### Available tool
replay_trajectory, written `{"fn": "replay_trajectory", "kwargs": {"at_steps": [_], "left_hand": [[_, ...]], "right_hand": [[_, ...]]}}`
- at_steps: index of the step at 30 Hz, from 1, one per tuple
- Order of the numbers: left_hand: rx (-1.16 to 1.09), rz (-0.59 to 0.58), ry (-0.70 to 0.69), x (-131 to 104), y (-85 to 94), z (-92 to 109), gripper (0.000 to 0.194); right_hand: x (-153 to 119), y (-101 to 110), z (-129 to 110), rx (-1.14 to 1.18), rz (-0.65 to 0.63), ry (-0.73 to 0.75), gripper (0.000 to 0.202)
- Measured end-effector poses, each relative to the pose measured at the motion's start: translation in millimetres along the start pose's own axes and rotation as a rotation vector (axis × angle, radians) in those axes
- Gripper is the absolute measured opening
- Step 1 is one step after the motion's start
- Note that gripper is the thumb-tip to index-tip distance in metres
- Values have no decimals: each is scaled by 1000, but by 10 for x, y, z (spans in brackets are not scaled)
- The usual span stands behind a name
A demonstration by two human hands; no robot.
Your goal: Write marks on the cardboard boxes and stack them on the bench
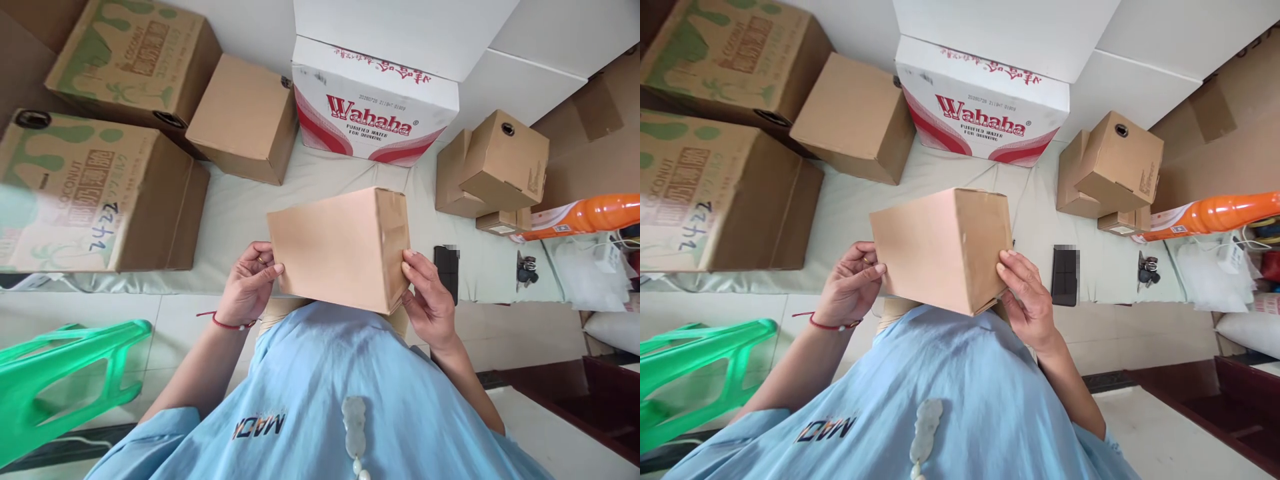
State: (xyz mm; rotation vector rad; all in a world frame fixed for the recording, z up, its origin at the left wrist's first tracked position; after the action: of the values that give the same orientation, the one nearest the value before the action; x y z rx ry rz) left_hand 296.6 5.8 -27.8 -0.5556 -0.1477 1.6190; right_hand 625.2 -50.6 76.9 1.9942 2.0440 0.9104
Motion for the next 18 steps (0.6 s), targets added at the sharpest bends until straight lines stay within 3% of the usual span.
{"fn": "replay_trajectory", "kwargs": {"at_steps": [5,8,11,18], "left_hand": [[-14,35,-74,4,66,-38,45],[69,75,-190,-19,116,49,44],[176,90,-328,-55,116,195,39],[402,-38,-591,-190,-219,549,19]], "right_hand": [[57,-66,-48,45,-82,-3,61],[-6,-148,133,178,-134,-127,63],[-110,-232,351,367,-107,-281,64],[-258,-367,725,579,84,-671,80]]}}
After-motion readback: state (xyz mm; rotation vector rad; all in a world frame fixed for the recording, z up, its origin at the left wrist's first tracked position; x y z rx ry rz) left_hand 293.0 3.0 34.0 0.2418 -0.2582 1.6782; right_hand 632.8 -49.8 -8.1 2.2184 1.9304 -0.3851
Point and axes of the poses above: each hand's wrist, its own x-axis towards the middle knuckle, its own y-axis out of the back of the hand, z = x × y, the point moved 7 cm from there along x, towards the middle knuckle, and after that the axes turned 3 degrees about -y, right-handed, at the moved point
